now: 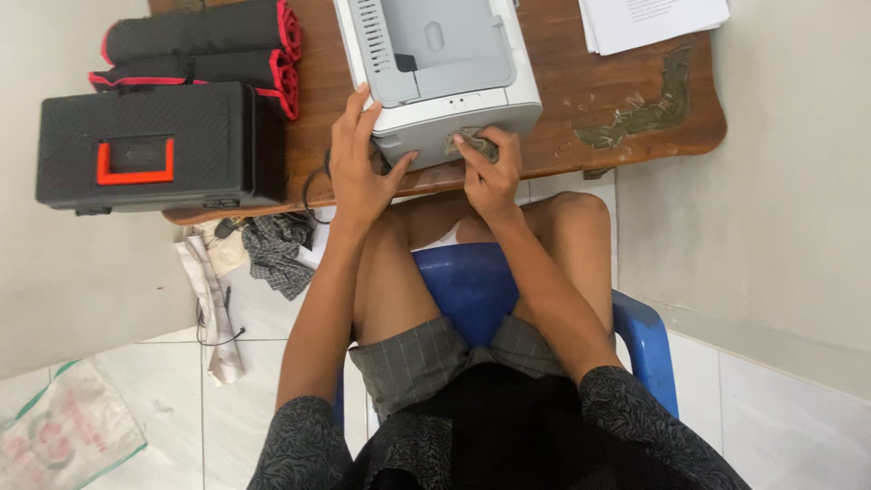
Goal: The person sits at a small wooden table and wipes the exterior of a white laser printer with a cloth, working around its sides and underside. They then pick up a stack of printed pages, flip through the sheets, and load the stack into the printer's open paper tray.
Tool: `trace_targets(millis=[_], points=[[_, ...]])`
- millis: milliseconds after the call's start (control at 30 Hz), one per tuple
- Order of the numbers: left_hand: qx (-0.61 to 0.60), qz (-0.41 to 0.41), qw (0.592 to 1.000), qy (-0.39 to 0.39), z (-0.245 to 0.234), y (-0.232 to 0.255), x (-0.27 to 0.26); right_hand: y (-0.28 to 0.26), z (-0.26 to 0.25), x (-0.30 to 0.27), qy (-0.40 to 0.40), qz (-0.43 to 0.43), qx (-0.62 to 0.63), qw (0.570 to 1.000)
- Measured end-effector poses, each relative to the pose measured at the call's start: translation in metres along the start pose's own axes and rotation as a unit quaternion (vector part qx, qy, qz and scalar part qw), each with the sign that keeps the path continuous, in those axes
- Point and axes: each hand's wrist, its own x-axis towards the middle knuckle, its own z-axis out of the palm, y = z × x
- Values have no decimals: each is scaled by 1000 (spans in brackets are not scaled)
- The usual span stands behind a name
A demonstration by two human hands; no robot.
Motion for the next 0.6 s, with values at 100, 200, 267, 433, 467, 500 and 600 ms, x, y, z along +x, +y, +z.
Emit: trace_targets(millis=[100,200,267,433,467,500,600], points=[[-2,15,1000,5,1,0,0,-1,-4,-1,-20,3,-14,1000],[-3,5,1000,5,1,2,0,1,-5,-1,35,58,22,997],[5,-1,1000,-4,-1,2,1,4,-6,0,57,79,18,995],[-8,0,1000,-11,-2,3,0,13,-12,-1,-1,30,-15,999],[-12,-1,1000,-11,-2,4,0,14,-13,-2,-2,35,-13,999],[-15,0,1000,-11,-3,4,1,14,-12,-3,-2,40,-9,999],[-16,-12,1000,-15,-3,7,-1,13,-11,-7,61,144,53,986]])
